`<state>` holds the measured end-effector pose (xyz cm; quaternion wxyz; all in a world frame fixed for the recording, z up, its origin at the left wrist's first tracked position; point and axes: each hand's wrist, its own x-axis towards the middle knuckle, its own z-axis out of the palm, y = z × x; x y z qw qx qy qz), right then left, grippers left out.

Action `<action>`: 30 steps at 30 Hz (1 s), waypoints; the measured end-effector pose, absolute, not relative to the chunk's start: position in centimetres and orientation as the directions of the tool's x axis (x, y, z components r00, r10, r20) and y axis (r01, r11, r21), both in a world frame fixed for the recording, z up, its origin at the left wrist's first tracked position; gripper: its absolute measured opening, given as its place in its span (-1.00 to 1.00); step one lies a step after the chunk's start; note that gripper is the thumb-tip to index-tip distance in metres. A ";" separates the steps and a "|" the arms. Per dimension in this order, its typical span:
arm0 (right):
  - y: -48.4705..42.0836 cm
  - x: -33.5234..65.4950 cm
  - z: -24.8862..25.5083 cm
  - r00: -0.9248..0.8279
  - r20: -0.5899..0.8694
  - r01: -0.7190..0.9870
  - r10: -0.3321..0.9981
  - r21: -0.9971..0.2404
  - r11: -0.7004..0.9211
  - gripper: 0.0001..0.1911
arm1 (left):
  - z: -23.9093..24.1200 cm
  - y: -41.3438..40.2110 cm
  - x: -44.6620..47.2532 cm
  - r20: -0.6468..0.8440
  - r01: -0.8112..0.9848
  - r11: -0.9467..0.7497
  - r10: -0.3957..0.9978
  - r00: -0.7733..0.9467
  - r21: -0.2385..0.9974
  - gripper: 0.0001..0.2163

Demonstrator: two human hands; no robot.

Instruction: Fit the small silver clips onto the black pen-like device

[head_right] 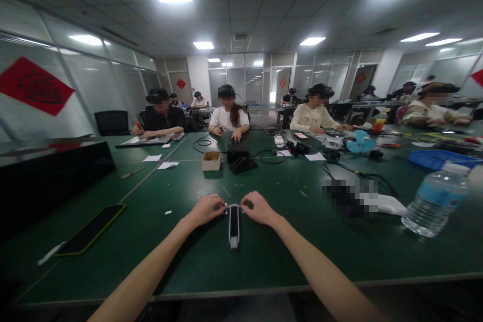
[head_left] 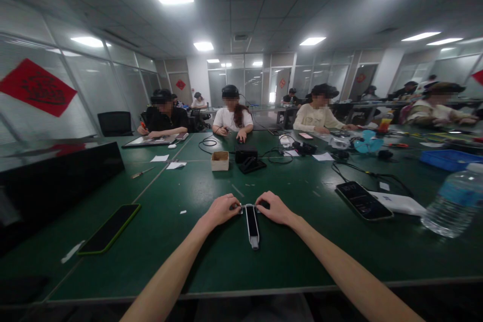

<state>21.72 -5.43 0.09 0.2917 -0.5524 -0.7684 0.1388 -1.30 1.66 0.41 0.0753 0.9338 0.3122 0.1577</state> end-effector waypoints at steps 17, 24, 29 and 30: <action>-5.1 21.8 -0.4 -0.233 0.342 0.760 0.910 -0.520 0.390 -0.87 | 0.4 1.6 -1.3 0.265 0.542 -0.807 0.590 0.763 0.236 -0.84; -5.2 21.9 -0.3 -0.233 0.312 0.761 0.921 -0.531 0.372 -0.86 | 0.5 1.6 -1.3 0.256 0.534 -0.810 0.584 0.770 0.242 -0.84; -5.2 21.9 -0.2 -0.228 0.297 0.763 0.927 -0.537 0.359 -0.84 | 0.6 1.5 -1.3 0.244 0.539 -0.809 0.586 0.773 0.237 -0.83; -5.2 21.9 -0.2 -0.226 0.294 0.762 0.929 -0.540 0.357 -0.84 | 0.7 1.5 -1.3 0.245 0.538 -0.807 0.588 0.771 0.241 -0.83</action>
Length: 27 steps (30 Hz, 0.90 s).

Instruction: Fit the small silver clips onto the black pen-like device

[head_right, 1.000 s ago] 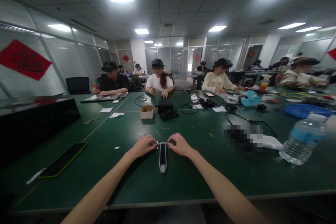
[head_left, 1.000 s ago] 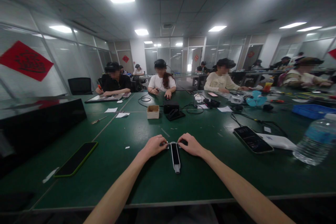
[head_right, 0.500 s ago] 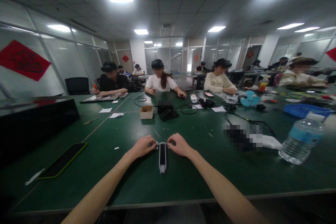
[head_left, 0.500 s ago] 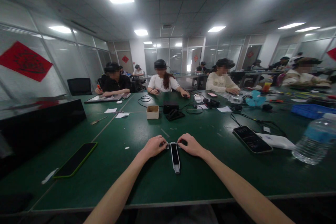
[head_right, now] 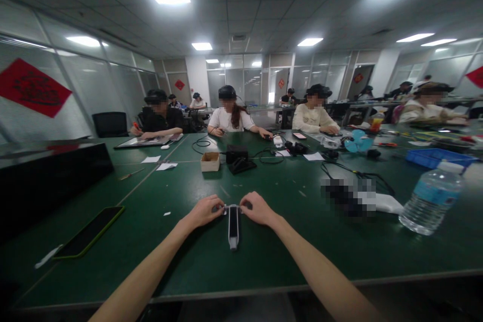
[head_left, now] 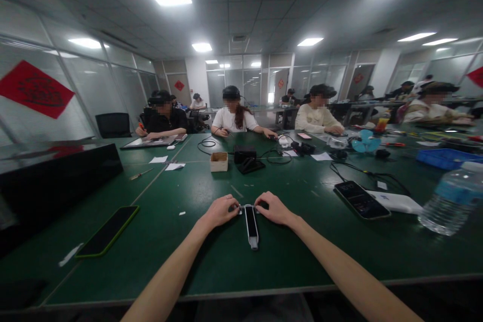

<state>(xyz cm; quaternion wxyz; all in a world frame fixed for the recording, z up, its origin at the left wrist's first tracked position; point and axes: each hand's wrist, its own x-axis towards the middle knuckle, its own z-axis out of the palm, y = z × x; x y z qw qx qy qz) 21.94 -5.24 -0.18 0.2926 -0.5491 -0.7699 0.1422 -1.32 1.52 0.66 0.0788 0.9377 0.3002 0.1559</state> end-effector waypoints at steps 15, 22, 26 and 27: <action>-5.3 21.9 -0.1 -0.232 0.308 0.763 0.923 -0.530 0.369 -0.86 | 0.6 1.4 -1.1 0.268 0.585 -0.756 0.653 0.708 0.295 -0.85; -5.3 21.8 -0.1 -0.229 0.313 0.765 0.922 -0.528 0.370 -0.86 | 0.6 1.3 -1.1 0.270 0.575 -0.753 0.654 0.706 0.320 -0.86; -5.4 21.8 0.0 -0.225 0.297 0.767 0.928 -0.533 0.357 -0.85 | 0.6 1.3 -1.0 0.249 0.586 -0.745 0.662 0.707 0.319 -0.86; -5.4 21.8 0.0 -0.227 0.296 0.768 0.928 -0.532 0.357 -0.85 | 0.6 1.3 -1.0 0.243 0.587 -0.746 0.661 0.710 0.313 -0.86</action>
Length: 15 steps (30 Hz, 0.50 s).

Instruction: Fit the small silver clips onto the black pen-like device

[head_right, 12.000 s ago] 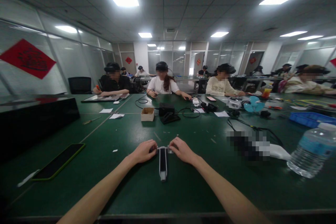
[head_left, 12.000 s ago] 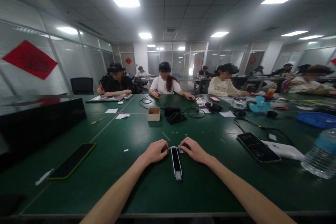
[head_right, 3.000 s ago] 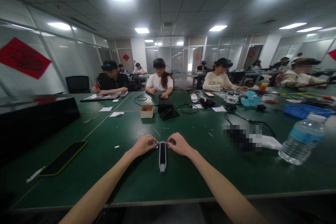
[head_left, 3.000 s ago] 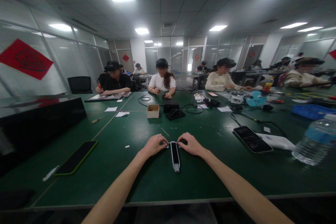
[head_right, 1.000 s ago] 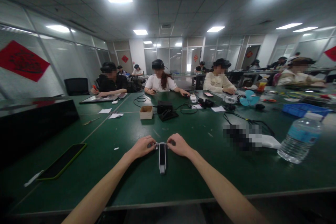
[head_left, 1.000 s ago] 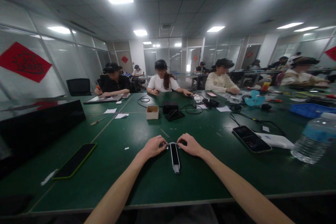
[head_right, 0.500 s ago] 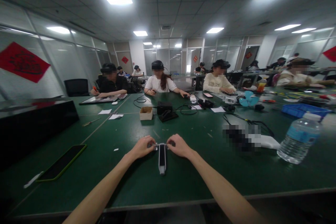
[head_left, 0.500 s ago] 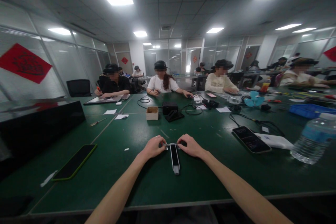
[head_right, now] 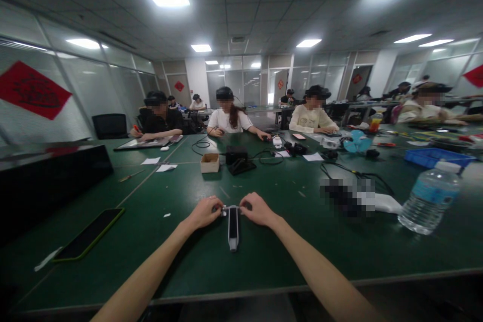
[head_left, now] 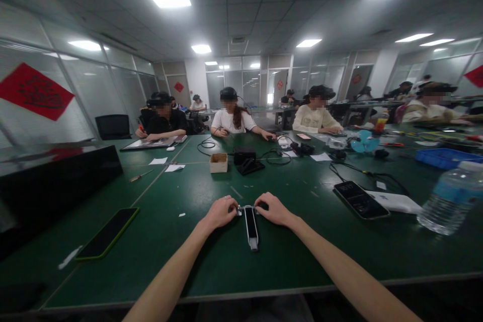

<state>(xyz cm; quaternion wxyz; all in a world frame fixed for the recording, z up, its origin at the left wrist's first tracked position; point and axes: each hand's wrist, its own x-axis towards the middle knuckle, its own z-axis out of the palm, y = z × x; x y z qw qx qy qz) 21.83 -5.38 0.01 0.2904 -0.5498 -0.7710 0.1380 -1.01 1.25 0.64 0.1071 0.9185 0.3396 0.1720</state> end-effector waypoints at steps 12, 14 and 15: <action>-5.5 21.8 0.1 -0.225 0.300 0.763 0.927 -0.537 0.359 -0.86 | 1.1 0.9 -0.9 0.238 0.597 -0.735 0.673 0.701 0.321 -0.85; -5.4 21.9 0.0 -0.222 0.293 0.764 0.930 -0.541 0.352 -0.85 | 1.2 0.8 -0.9 0.248 0.576 -0.748 0.658 0.711 0.330 -0.85; -5.4 21.9 -0.1 -0.221 0.297 0.764 0.929 -0.539 0.354 -0.86 | 1.3 0.8 -0.9 0.263 0.566 -0.754 0.650 0.713 0.333 -0.85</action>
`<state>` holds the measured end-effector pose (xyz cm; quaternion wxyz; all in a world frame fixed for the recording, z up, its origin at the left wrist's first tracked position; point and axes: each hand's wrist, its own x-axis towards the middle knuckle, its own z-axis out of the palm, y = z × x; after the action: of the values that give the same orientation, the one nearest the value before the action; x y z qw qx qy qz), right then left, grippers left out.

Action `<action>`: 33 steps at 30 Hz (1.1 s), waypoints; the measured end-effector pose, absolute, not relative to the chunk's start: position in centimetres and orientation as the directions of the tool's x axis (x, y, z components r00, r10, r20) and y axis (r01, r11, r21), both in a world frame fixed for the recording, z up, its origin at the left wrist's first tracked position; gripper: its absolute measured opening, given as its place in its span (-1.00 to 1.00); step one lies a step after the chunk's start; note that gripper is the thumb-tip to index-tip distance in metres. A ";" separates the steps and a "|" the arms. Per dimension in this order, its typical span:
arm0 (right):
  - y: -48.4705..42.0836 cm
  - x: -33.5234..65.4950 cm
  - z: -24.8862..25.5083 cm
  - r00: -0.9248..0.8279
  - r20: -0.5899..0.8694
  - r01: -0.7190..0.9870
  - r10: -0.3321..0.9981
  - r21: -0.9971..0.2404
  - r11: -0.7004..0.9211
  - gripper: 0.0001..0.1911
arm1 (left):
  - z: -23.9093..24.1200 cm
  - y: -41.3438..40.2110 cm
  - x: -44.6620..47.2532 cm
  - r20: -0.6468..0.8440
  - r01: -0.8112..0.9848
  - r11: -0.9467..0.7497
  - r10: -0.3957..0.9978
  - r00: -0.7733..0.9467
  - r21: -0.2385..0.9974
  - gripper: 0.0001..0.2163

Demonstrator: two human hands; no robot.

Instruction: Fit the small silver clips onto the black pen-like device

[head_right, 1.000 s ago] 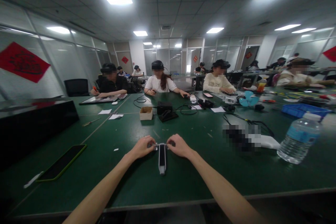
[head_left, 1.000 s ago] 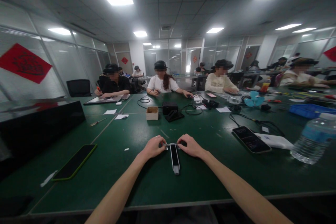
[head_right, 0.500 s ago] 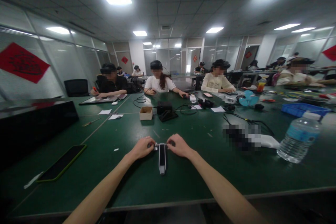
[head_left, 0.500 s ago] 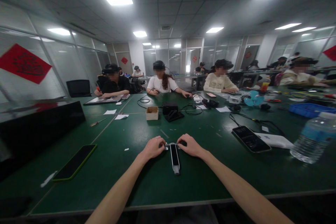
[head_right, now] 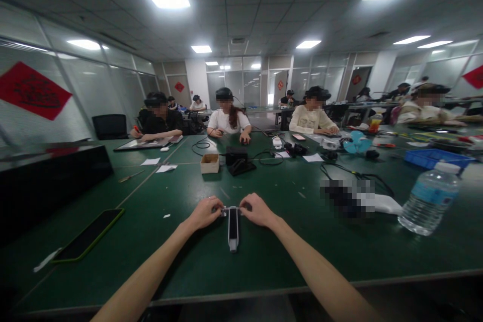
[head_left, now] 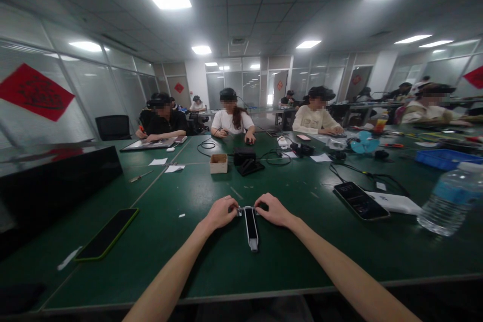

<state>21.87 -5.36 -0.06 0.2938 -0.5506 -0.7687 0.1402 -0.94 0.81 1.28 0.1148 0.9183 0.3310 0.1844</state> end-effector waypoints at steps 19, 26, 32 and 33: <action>-5.4 21.9 0.0 -0.209 0.266 0.762 0.941 -0.558 0.327 -0.84 | 0.9 1.0 -0.9 0.256 0.601 -0.731 0.679 0.688 0.323 -0.82; -5.4 21.7 0.1 -0.222 0.274 0.770 0.936 -0.540 0.341 -0.87 | 0.9 1.0 -0.9 0.307 0.563 -0.752 0.656 0.689 0.344 -0.83; -6.5 20.8 1.6 -0.208 0.378 0.787 0.902 -0.482 0.384 -0.78 | 0.5 1.3 -0.9 0.386 0.543 -0.776 0.631 0.673 0.321 -0.86; -6.9 20.3 1.9 -0.225 0.403 0.791 0.887 -0.456 0.407 -0.77 | 0.4 1.3 -0.9 0.402 0.544 -0.778 0.628 0.666 0.315 -0.86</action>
<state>20.25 -6.91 1.93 0.3119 -0.5388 -0.7787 0.0772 -0.89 1.34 0.40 0.0841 0.9089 0.3222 0.2510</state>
